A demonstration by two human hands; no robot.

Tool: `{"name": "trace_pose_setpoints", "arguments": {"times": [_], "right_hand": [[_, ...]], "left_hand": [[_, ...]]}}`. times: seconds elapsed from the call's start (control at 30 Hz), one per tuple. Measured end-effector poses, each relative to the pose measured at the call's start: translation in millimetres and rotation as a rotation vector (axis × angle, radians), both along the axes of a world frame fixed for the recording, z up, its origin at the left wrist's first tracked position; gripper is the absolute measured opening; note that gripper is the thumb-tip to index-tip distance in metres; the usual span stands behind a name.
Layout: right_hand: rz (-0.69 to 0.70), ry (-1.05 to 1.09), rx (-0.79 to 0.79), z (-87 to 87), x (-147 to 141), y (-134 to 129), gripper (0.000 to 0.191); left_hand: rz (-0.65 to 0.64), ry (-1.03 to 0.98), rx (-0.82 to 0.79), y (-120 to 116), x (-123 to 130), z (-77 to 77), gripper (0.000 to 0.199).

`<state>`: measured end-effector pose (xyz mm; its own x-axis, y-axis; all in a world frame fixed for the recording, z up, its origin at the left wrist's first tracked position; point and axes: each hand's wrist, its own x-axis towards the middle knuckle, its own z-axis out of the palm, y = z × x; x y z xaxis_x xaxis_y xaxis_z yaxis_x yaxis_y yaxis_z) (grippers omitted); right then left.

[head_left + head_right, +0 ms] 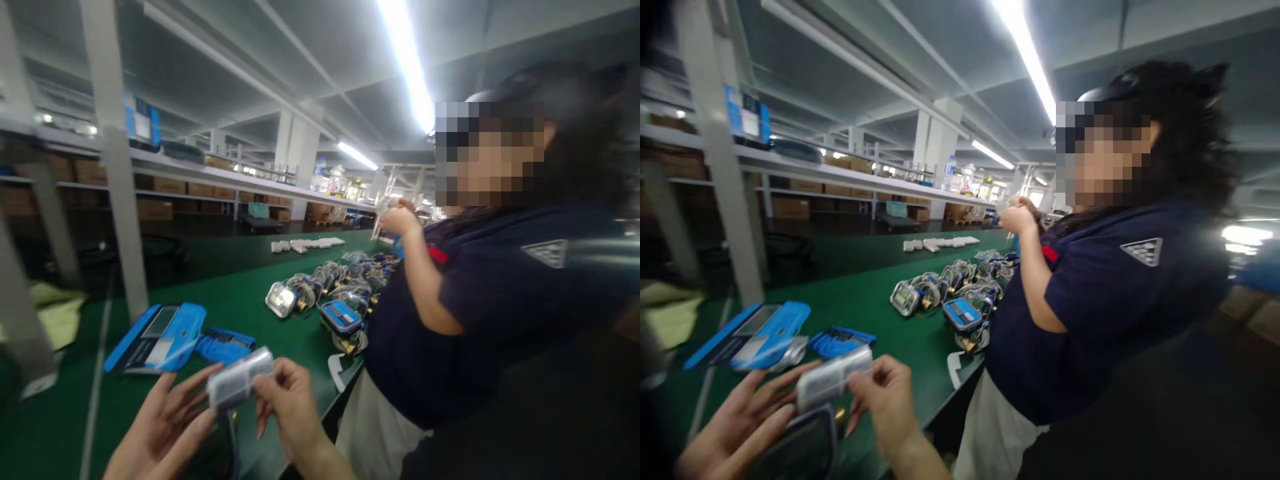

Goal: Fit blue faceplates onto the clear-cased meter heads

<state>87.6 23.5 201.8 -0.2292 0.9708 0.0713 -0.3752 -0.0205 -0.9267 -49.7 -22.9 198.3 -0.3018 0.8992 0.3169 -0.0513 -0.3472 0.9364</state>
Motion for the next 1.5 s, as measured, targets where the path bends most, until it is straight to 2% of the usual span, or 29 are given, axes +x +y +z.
{"name": "trace_pose_setpoints", "arguments": {"times": [0.07, 0.2, 0.3, 0.37, 0.47, 0.57, 0.67, 0.77, 0.87, 0.93, 1.07, 1.37, 1.5], "right_hand": [[-0.045, -0.016, -0.022, 5.5, 1.8, -10.0, 0.048], [-0.015, -0.088, 0.029, 6.1, -1.6, -16.9, 0.046], [0.048, -0.113, 0.053, 3.0, -3.2, -21.5, 0.044], [0.073, -0.138, 0.062, 1.7, -2.8, -23.4, 0.043], [0.088, -0.198, 0.085, 0.3, -1.4, -24.0, 0.042], [0.087, -0.249, 0.129, -2.4, 0.4, -23.6, 0.035], [-0.028, -0.313, 0.242, -5.6, 2.8, -23.6, 0.027], [-0.151, -0.399, 0.454, -5.2, 5.9, -23.3, 0.037], [-0.155, -0.458, 0.628, -0.3, 7.9, -22.1, 0.030], [-0.146, -0.485, 0.668, 3.3, 8.1, -21.1, 0.025], [-0.124, -0.488, 0.620, 6.1, 6.5, -20.2, 0.021], [-0.073, -0.382, 0.400, 2.9, 2.1, -17.0, 0.012], [-0.091, -0.388, 0.386, 7.5, 1.1, -15.9, 0.012]], "left_hand": [[0.012, 0.007, -0.055, -15.1, -4.3, -1.6, 0.075], [0.079, 0.088, -0.008, -20.5, -5.5, 1.8, 0.069], [0.045, -0.005, -0.051, -21.2, -6.0, 6.3, 0.067], [0.034, -0.075, -0.116, -22.9, -6.2, 9.1, 0.073], [0.058, -0.169, -0.163, -24.1, -6.7, 10.7, 0.084], [0.081, -0.244, -0.169, -23.2, -8.5, 8.6, 0.086], [0.094, -0.285, -0.175, -22.3, -11.4, 6.4, 0.092], [0.093, -0.288, -0.188, -22.5, -13.3, 5.6, 0.095], [0.092, -0.292, -0.197, -23.2, -13.5, 4.9, 0.097], [0.087, -0.293, -0.202, -23.9, -13.3, 4.3, 0.098], [0.078, -0.272, -0.201, -25.9, -13.2, 5.0, 0.098], [0.071, -0.238, -0.211, -24.5, -11.2, 5.6, 0.094], [0.086, -0.240, -0.211, -24.2, -9.3, 5.0, 0.093]]}}
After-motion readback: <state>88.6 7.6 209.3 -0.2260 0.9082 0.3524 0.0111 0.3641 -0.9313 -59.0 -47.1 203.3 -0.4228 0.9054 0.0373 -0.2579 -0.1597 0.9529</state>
